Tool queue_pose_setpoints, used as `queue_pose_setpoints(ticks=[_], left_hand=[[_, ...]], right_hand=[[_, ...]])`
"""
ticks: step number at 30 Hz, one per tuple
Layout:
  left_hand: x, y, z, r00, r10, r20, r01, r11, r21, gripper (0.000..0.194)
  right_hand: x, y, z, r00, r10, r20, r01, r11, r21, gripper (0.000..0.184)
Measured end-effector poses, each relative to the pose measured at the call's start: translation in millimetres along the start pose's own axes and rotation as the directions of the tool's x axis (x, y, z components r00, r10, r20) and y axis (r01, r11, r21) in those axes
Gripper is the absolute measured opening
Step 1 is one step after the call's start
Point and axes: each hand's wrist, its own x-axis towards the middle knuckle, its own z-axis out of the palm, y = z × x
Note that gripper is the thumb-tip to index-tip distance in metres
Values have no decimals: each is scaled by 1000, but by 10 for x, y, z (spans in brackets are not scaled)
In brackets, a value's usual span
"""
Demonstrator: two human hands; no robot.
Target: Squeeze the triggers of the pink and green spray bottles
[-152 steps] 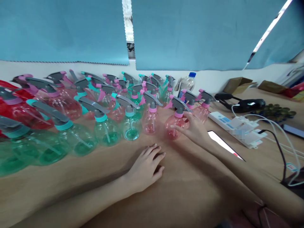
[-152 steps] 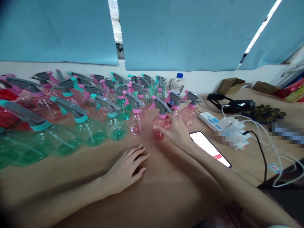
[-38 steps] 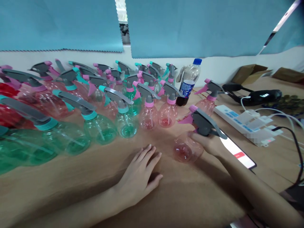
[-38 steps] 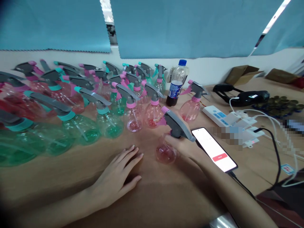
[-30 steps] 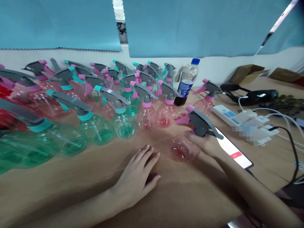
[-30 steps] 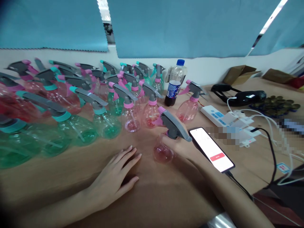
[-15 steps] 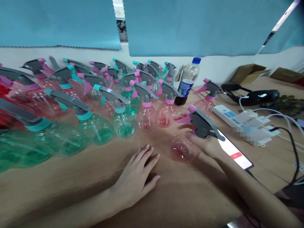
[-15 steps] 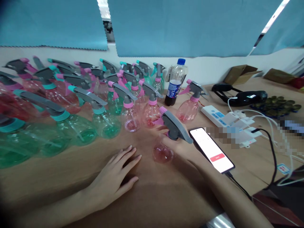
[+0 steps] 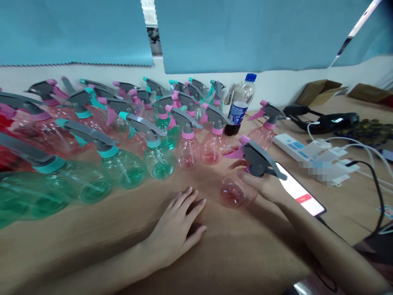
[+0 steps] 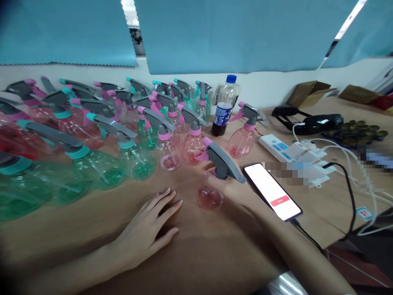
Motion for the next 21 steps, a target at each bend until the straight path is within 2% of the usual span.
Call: queue_pose_setpoints(ticks=[6, 13, 17, 21], left_hand=[[16, -100, -30, 998, 66, -12, -66, 998, -9, 43], [-12, -141, -1, 997, 65, -44, -65, 998, 10, 42], [-6, -146, 3, 996, 73, -47, -72, 997, 13, 43], [-1, -146, 1, 995, 81, -55, -81, 997, 16, 43]], right_hand=[[4, -1, -7, 999, 37, -23, -37, 999, 3, 25], [29, -36, -7, 999, 28, 34, -30, 998, 52, 23], [32, -84, -1, 998, 52, 24, -54, 995, 86, 25], [22, -108, -4, 998, 57, -18, -57, 998, 36, 16]])
